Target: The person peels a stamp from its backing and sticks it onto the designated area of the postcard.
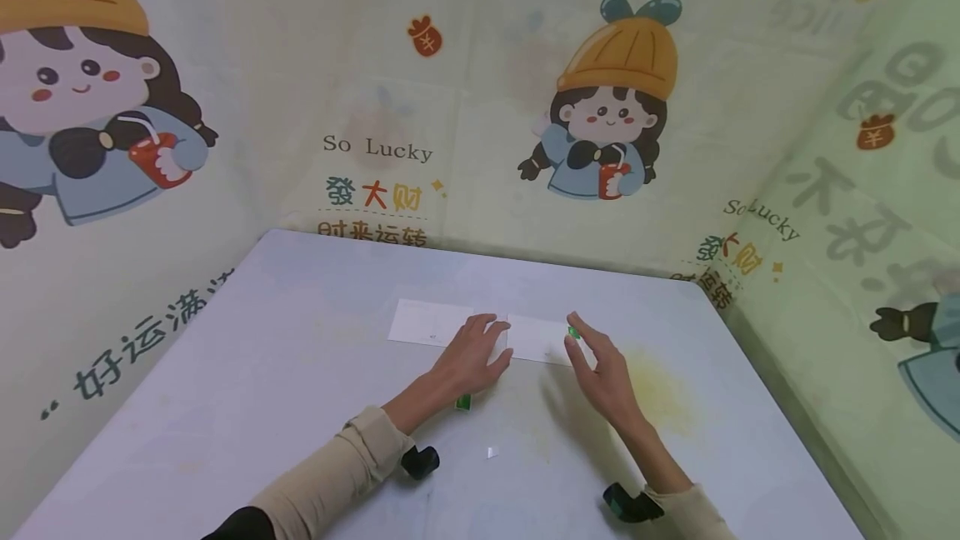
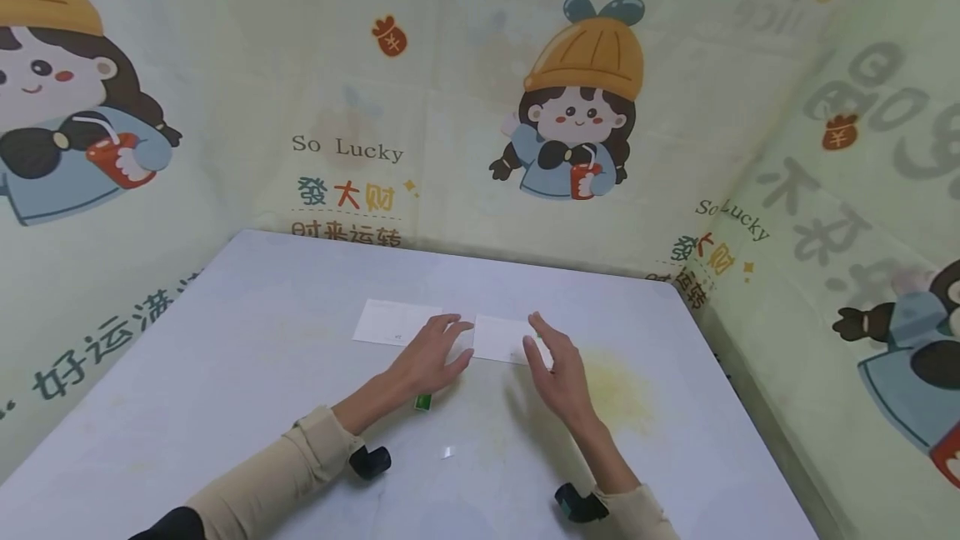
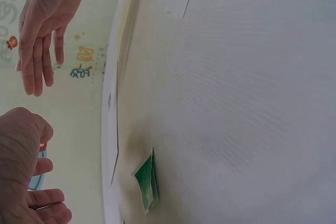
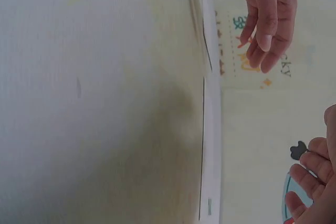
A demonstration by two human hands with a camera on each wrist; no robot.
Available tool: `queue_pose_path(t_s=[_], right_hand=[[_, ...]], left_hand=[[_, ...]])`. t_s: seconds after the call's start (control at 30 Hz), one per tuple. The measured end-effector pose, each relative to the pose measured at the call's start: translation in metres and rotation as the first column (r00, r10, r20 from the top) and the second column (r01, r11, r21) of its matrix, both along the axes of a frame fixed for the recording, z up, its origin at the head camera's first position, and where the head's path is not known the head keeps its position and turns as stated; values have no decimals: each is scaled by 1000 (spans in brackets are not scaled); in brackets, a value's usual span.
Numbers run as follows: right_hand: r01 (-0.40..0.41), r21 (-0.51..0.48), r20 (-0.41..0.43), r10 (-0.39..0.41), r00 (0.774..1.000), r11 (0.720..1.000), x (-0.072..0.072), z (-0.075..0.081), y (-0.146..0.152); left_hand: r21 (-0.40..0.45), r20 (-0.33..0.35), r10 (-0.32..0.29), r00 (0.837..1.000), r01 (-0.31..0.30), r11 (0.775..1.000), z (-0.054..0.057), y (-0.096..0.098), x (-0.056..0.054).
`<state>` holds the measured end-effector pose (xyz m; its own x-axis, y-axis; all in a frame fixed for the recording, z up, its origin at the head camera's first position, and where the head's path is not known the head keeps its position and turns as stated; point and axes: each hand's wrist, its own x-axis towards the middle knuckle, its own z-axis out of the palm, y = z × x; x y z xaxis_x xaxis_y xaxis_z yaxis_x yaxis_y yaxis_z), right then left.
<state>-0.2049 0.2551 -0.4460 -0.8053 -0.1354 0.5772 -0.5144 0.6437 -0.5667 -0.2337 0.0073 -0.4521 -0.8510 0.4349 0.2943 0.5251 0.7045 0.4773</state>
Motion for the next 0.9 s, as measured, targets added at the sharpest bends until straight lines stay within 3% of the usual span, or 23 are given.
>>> queue_pose_path(t_s=[0.4,0.9], right_hand=[[-106,9,-60,107,992,994,12,6,-22],[-141,48,-56,144,988,989,17,16,-56]], left_hand=[[88,-45,46,998,-42,995,15,-37,25],[106,-68,135,989,-127,986,21,-78,39]])
